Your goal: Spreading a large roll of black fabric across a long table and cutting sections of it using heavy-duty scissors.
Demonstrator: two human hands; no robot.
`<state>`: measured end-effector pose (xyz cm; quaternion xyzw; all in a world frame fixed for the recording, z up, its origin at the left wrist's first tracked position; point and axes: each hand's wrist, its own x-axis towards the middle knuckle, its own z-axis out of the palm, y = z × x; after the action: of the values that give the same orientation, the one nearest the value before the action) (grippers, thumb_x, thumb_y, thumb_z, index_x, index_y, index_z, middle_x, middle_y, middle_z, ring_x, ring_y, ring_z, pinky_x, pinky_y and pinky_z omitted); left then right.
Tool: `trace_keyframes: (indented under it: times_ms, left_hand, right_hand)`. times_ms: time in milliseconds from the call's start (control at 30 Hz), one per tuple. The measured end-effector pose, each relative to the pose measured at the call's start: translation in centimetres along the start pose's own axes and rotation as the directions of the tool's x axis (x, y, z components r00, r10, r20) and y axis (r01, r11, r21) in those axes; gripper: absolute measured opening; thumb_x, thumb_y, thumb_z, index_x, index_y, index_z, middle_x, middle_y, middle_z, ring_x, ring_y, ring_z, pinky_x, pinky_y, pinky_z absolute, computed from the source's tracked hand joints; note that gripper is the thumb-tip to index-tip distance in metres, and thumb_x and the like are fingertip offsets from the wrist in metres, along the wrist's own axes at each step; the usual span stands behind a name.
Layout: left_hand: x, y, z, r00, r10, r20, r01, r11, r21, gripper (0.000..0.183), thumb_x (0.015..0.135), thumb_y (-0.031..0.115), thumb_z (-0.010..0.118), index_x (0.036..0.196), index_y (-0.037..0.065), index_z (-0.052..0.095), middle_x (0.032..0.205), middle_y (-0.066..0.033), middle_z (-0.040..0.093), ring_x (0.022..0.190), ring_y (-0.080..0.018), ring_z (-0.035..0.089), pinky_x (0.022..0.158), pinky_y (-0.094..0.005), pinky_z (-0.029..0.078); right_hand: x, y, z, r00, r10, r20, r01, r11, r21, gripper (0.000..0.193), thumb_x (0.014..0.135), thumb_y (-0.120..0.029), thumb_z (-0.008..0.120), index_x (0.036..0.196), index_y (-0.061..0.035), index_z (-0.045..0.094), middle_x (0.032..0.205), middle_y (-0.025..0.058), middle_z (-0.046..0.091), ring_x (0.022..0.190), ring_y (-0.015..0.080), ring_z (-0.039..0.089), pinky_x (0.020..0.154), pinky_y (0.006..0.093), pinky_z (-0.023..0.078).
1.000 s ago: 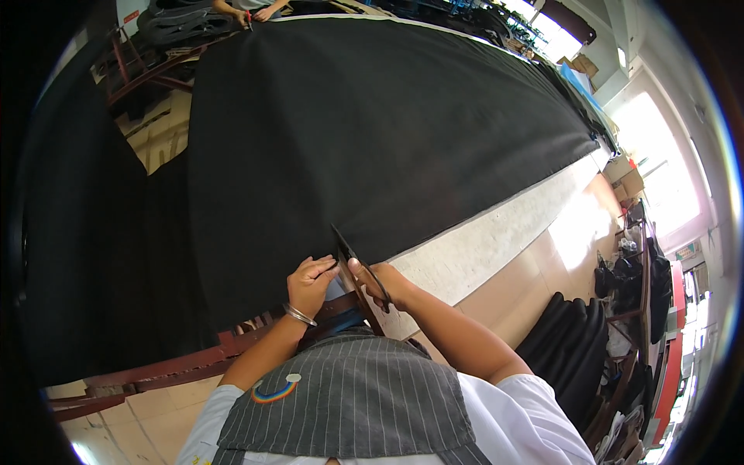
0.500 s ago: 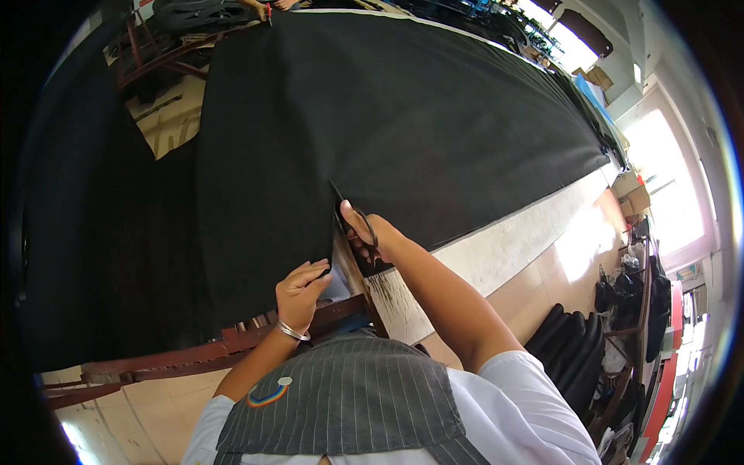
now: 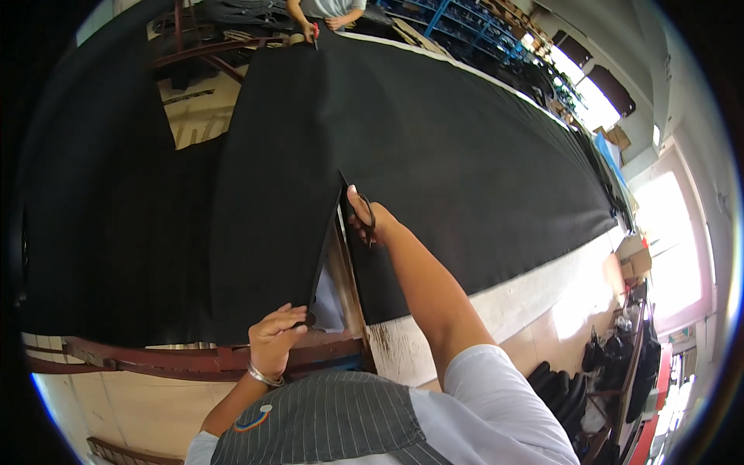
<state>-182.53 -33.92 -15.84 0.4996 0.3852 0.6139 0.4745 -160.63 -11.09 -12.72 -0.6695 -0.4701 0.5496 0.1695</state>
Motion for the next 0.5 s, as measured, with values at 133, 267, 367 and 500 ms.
trace_keyframes:
  times_ms: [133,267,367,500]
  left_hand:
    - [0.4,1.8,-0.7,1.000,0.008,-0.023,-0.007,0.999,0.031,0.012,0.068,-0.002,0.072,0.079,0.001,0.069,0.088,-0.0110,0.069,0.093,-0.0260,0.066,0.099,-0.0439,0.038]
    - [0.0,2.6,-2.0,0.997,-0.004,-0.074,0.002,1.000,-0.017,0.011,0.067,-0.001,0.074,0.077,0.002,0.070,0.085,-0.0110,0.070,0.092,-0.0255,0.067,0.098,-0.0440,0.038]
    - [-0.2,3.6,-2.8,0.994,0.003,-0.107,-0.013,0.995,-0.096,0.016,0.061,-0.002,0.077,0.074,0.003,0.070,0.083,-0.0120,0.070,0.089,-0.0270,0.067,0.098,-0.0460,0.037]
    - [-0.6,4.8,-3.8,0.990,-0.023,-0.136,0.001,0.987,-0.159,0.021,0.056,-0.001,0.080,0.073,0.003,0.070,0.080,-0.0115,0.069,0.088,-0.0272,0.067,0.097,-0.0460,0.037]
  right_hand:
    - [3.8,-1.6,-1.0,1.000,0.027,0.008,-0.027,1.000,-0.009,0.083,0.073,-0.083,0.034,0.077,-0.0023,0.054,0.058,0.0017,0.042,0.047,0.0139,0.040,0.044,0.0296,0.030]
    - [6.7,-4.0,-1.1,1.000,0.021,0.001,-0.021,0.999,0.047,0.076,0.074,-0.080,0.039,0.083,-0.0057,0.051,0.062,0.0029,0.042,0.048,0.0141,0.036,0.047,0.0294,0.028]
    - [9.2,-5.6,-1.4,1.000,-0.006,-0.013,0.007,0.997,0.074,0.076,0.073,-0.081,0.040,0.088,-0.0069,0.050,0.067,0.0046,0.044,0.049,0.0142,0.036,0.046,0.0295,0.029]
    - [13.0,-7.4,-2.4,0.996,-0.080,0.024,0.077,0.992,0.101,0.076,0.070,-0.082,0.043,0.087,-0.0079,0.047,0.069,0.0054,0.045,0.048,0.0148,0.036,0.043,0.0307,0.030]
